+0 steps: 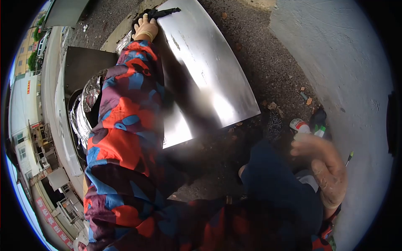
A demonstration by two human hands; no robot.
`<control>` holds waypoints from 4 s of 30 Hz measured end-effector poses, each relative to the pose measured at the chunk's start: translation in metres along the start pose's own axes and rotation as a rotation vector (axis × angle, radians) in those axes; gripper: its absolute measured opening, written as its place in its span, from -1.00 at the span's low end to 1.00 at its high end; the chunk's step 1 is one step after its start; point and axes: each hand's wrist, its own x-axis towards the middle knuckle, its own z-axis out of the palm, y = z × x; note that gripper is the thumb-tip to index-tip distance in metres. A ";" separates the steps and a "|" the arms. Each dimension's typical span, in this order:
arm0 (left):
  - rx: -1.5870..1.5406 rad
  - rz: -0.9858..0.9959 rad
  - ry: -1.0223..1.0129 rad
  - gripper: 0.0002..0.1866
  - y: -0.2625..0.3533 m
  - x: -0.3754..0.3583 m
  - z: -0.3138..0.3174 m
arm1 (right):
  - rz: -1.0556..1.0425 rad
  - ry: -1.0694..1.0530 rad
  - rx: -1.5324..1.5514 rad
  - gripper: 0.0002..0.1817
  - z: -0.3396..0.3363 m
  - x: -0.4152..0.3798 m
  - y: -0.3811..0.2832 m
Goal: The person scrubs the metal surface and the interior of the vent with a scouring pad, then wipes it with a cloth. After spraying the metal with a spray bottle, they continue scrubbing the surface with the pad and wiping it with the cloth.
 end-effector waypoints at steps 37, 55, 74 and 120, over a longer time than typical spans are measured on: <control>-0.057 0.072 0.075 -0.34 0.031 -0.292 -0.047 | -0.111 -0.182 -0.032 -0.47 0.013 -0.007 -0.009; 0.080 -0.468 0.054 -0.28 0.019 -0.090 -0.024 | -0.038 -0.092 0.009 -0.42 0.006 0.011 -0.001; 0.028 0.068 0.150 -0.45 -0.004 0.004 -0.004 | 0.045 -0.004 0.017 -0.48 0.001 0.011 0.000; -0.067 0.016 0.080 -0.43 0.059 -0.153 -0.022 | -0.099 -0.170 0.023 -0.50 0.011 -0.009 -0.007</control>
